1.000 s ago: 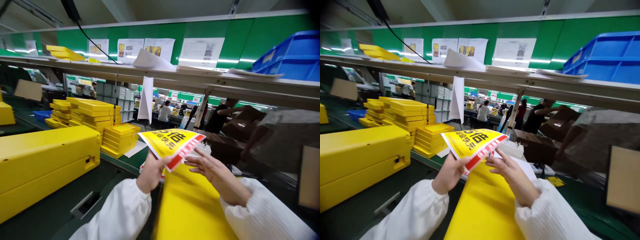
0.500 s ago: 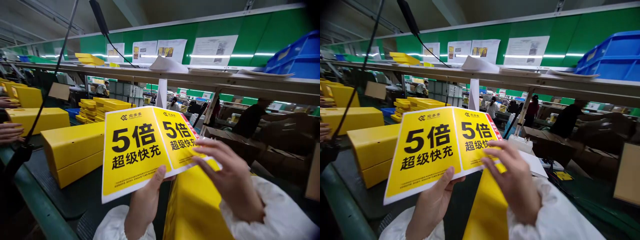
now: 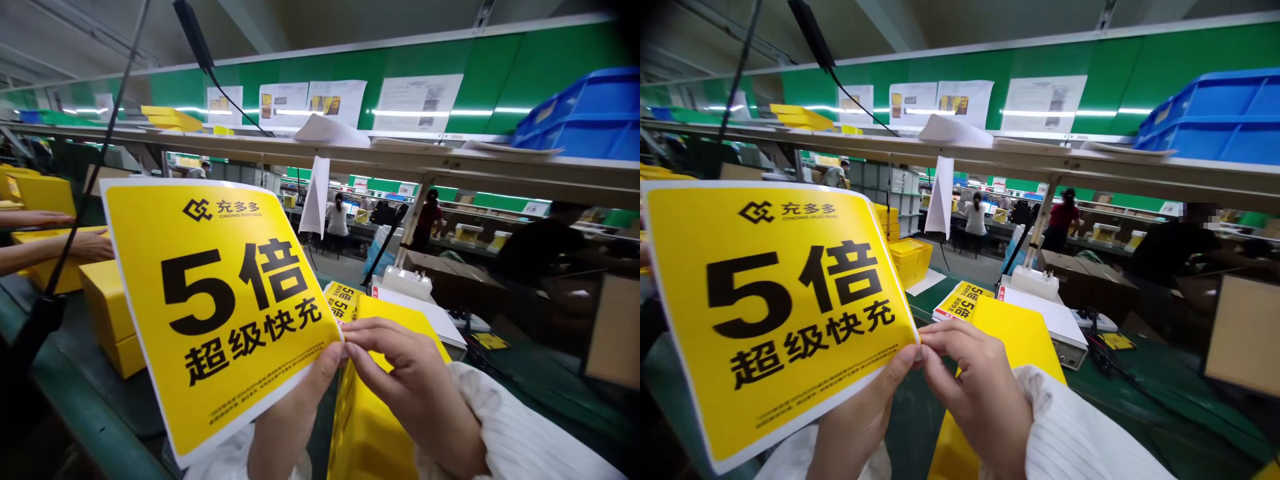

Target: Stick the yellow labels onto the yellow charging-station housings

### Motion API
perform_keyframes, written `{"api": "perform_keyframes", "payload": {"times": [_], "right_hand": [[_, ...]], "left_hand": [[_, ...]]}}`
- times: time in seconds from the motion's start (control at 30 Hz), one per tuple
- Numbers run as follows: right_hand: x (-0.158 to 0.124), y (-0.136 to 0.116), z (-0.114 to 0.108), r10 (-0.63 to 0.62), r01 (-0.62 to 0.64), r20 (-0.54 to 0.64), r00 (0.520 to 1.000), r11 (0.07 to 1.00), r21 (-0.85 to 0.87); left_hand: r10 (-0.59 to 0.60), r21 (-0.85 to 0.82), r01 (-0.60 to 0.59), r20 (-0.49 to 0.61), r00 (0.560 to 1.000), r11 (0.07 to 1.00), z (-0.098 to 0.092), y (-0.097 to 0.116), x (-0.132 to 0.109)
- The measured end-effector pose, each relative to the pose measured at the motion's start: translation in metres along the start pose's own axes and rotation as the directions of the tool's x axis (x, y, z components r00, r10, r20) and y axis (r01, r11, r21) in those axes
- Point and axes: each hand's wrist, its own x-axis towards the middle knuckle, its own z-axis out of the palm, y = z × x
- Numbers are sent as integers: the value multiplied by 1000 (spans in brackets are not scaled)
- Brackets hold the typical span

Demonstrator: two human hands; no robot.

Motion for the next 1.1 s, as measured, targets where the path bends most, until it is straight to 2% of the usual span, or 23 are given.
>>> {"api": "perform_keyframes", "payload": {"times": [0.27, 0.47, 0.53, 0.6, 0.67, 0.73, 0.8, 0.87, 0.97, 1.03, 1.07, 1.1], "right_hand": [[-1, 8, 0, 67, -78, 87, 994, 989, 128], [-1, 8, 1, 230, -277, 185, 956, 916, 290], [1, 13, 0, 301, -378, 248, 921, 847, 374], [5, 23, -6, 396, -493, 295, 870, 729, 474], [9, 36, -17, 513, -580, 295, 806, 587, 565], [9, 48, -31, 604, -615, 272, 749, 480, 625], [5, 57, -48, 664, -625, 240, 708, 431, 651], [-2, 61, -66, 714, -634, 183, 675, 436, 639], [-13, 64, -95, 785, -638, 70, 616, 444, 629], [-20, 67, -118, 811, -617, -20, 585, 460, 639], [-24, 69, -130, 800, -596, -89, 594, 511, 619], [-30, 72, -142, 747, -571, -188, 638, 622, 536]], "left_hand": [[6, -39, -7, -33, 999, 999, -3, -15, 3], [-91, -144, 99, 58, 994, 985, -7, -20, 0], [-137, -207, 151, 82, 987, 967, -9, -13, 2], [-181, -275, 197, 81, 980, 941, -14, -4, 10], [-211, -330, 218, 57, 976, 918, -28, 3, 26], [-227, -346, 229, 48, 973, 910, -51, 1, 49], [-273, -300, 283, 75, 959, 911, -80, -14, 71], [-382, -193, 396, 107, 918, 898, -109, -41, 87], [-521, 100, 512, 123, 845, 853, -145, -95, 89], [-591, 346, 526, 112, 799, 777, -161, -127, 81], [-609, 447, 513, 96, 787, 733, -167, -140, 77], [-611, 530, 487, 76, 788, 694, -171, -148, 75]]}}
